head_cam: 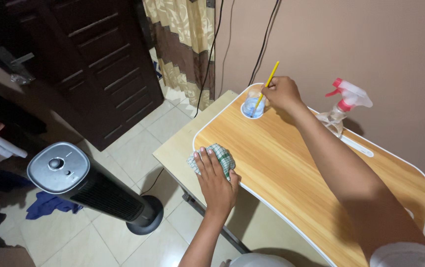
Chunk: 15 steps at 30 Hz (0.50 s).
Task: The person cleans a wooden lap desk by spraying a cleaning solution and wiping the surface with a cloth. They then use a small brush to clean the edges and crevices of the desk.
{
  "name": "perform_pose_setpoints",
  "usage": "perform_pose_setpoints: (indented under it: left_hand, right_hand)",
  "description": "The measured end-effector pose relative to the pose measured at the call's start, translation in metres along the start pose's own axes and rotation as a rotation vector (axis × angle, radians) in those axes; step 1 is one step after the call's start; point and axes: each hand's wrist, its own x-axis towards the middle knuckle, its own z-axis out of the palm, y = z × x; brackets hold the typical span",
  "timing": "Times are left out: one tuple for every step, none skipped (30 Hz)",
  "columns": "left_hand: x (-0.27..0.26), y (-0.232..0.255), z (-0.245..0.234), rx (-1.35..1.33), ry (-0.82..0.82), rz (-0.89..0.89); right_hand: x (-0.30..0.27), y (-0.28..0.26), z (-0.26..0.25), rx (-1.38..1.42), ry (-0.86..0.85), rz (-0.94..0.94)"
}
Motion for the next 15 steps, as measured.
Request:
perform_pose_setpoints:
  left_hand:
    - [0.000, 0.000, 0.000, 0.000, -0.004, 0.001]
    - [0.000, 0.000, 0.000, -0.001, -0.006, -0.002]
    - [0.000, 0.000, 0.001, -0.002, -0.007, -0.004]
    - [0.000, 0.001, 0.001, -0.003, -0.008, -0.005]
    - [-0.001, 0.000, 0.001, -0.008, -0.005, -0.006]
    - [-0.001, 0.000, 0.001, -0.013, -0.001, -0.007]
    - [0.000, -0.001, 0.001, -0.019, 0.003, -0.007]
    - [0.001, -0.001, 0.002, -0.019, 0.007, -0.003]
    - [0.001, -0.001, 0.002, -0.019, 0.005, 0.000]
    - [0.001, -0.001, 0.002, -0.019, 0.004, 0.003]
    - [0.001, 0.000, 0.001, -0.022, 0.005, 0.010]
    - [0.001, 0.001, 0.000, -0.026, 0.006, 0.016]
    - [0.000, -0.001, 0.000, -0.029, 0.007, 0.024]
    - [-0.001, -0.003, 0.001, -0.028, 0.000, 0.025]
    - [-0.002, -0.002, 0.000, -0.026, -0.008, 0.024]
  right_hand:
    - [-0.002, -0.001, -0.003, -0.002, -0.010, 0.002]
    - [-0.004, -0.002, -0.008, -0.008, 0.026, -0.013]
    - [-0.007, -0.002, -0.013, -0.014, 0.063, -0.028]
    - [-0.010, -0.003, -0.018, -0.019, 0.099, -0.044]
    - [-0.014, -0.004, -0.025, -0.005, 0.179, -0.166]
    - [-0.020, -0.005, -0.034, 0.009, 0.258, -0.289]
    - [-0.025, -0.009, -0.042, 0.021, 0.336, -0.413]
    - [-0.032, -0.014, -0.051, 0.046, 0.348, -0.383]
    - [-0.043, -0.017, -0.064, 0.072, 0.359, -0.348]
    - [-0.055, -0.020, -0.077, 0.097, 0.369, -0.313]
    - [-0.068, -0.024, -0.092, 0.094, 0.386, -0.342]
    - [-0.082, -0.027, -0.107, 0.090, 0.402, -0.373]
    - [-0.097, -0.028, -0.119, 0.157, 0.366, -0.228]
    - [-0.114, -0.027, -0.130, 0.223, 0.328, -0.084]
    - [-0.132, -0.026, -0.140, 0.260, 0.334, -0.128]
